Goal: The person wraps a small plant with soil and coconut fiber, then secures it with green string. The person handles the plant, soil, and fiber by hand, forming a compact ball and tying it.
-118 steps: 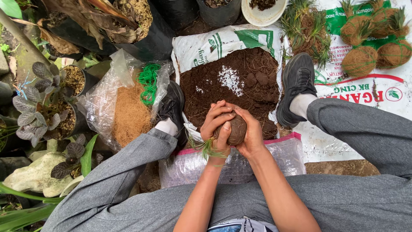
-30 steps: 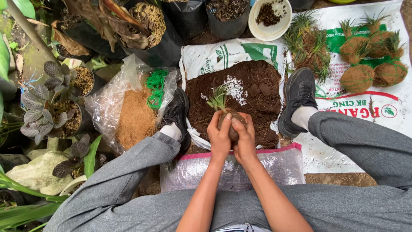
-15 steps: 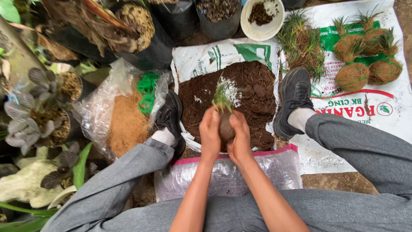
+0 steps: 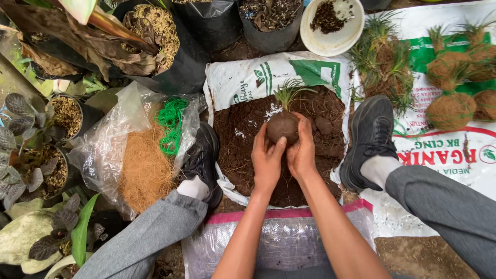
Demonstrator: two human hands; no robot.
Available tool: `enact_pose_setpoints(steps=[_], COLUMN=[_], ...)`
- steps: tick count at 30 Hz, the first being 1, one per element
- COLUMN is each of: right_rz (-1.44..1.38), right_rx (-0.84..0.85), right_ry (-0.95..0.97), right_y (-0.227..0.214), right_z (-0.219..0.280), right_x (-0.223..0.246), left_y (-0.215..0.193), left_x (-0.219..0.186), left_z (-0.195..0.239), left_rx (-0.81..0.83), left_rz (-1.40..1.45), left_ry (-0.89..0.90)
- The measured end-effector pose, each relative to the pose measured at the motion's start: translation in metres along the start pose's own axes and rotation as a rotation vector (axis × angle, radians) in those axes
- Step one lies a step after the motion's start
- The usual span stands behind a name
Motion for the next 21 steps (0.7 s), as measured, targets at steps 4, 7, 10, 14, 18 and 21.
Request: enact_pose_setpoints(steps=[4,7,10,14,18,21], right_rz=[0.114,0.183,0.485,0.807,0.937,0.974], right_rx=[0.052,0.104,0.124,0.023,0.012,-0.019], right_ry=[0.077,0.132,-0.095,-0.167,-0.303,-0.263], right_y=[-0.024,-0.036,-0.038,-0.034,-0.024,-0.021], right_z=[-0.036,-0.064,-0.088,-0.093,-0.09,-0.087], right_x=[-0.026,-0.037,-0.041,-0.039,-0.03,-0.028], left_y=[-0.011,-0.022,-0.026,-0.024,-0.025,-0.028], left_x=[0.042,0.068,0.088,0.095,0.083,0.072], left_z=[-0.043,-0.074,-0.098,-0.113,-0.111,-0.108], left_rx=[-0.01,0.031,0.018,-0.069,-0.102,-0.155], left_rz=[0.019,0.012,-0.086,-0.24,-0.425,-0.568], left_ry=[-0.029,-0.061,-0.032,-0.01,0.014,0.126])
Point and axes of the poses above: each hand's wrist, its own z-axis away from the middle knuckle, its own y-axis out of the palm, x = y × z, the point moved 2 cm from there along -z, towards the middle knuckle, and after that the axes turned 9 degrees about -z, right-handed, at the moved point
